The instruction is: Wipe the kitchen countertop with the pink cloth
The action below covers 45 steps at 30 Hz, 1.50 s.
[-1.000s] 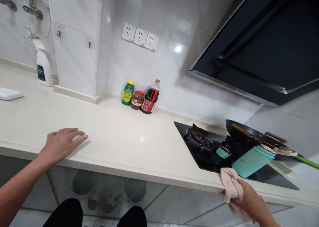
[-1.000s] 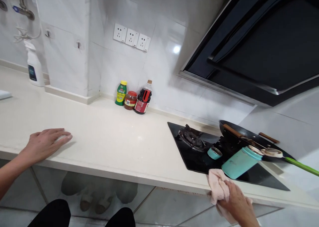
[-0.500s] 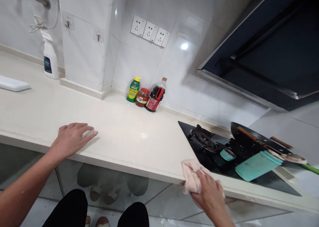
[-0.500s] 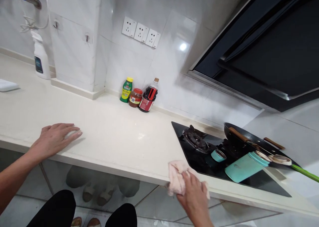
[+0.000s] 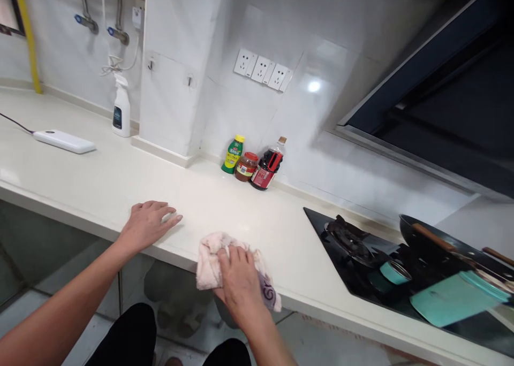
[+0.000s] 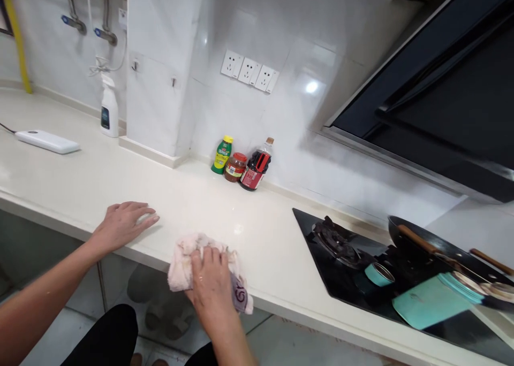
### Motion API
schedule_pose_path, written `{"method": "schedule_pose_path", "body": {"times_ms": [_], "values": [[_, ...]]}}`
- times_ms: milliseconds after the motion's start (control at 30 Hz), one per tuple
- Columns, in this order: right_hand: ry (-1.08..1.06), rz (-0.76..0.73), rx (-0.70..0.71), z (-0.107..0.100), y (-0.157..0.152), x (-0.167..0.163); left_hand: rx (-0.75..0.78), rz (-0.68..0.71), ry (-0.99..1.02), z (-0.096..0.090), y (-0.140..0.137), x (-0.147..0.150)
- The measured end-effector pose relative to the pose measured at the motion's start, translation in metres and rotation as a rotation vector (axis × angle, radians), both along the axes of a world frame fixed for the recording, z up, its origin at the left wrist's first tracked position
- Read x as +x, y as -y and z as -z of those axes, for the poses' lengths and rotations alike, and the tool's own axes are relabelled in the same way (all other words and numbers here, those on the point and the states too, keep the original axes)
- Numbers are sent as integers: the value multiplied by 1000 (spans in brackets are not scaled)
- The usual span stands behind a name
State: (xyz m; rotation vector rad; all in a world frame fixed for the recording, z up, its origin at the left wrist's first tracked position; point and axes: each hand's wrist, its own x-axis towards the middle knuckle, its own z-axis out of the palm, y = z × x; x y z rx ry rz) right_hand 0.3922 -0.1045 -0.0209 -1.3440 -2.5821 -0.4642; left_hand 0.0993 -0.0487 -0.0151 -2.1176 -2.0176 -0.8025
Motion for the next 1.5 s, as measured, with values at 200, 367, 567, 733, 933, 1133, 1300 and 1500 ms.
{"method": "schedule_pose_path", "body": {"times_ms": [200, 367, 567, 733, 933, 1133, 1300, 1500], "values": [[-421, -118, -136, -4, 2, -53, 29, -17, -9, -2, 3, 1], [-1312, -217, -650, -22, -27, -42, 17, -33, 0, -2, 3, -1], [-1343, 156, -488, -16, -81, 73, 8, -8, 17, 0, 5, -2], [-1321, 384, -392, 3, -82, 171, -8, 3, 41, 0, 5, -1], [-1013, 245, -219, -17, -70, 136, -11, 15, 40, 2, 4, -3], [-391, 135, -244, 5, -51, 62, -11, 25, 46, 2, 7, -3], [-188, 169, -350, 13, -29, 93, 18, 38, 45, 2, 10, -2], [-179, 526, -358, 14, -86, 173, 81, 45, 36, 5, 12, 0]]}}
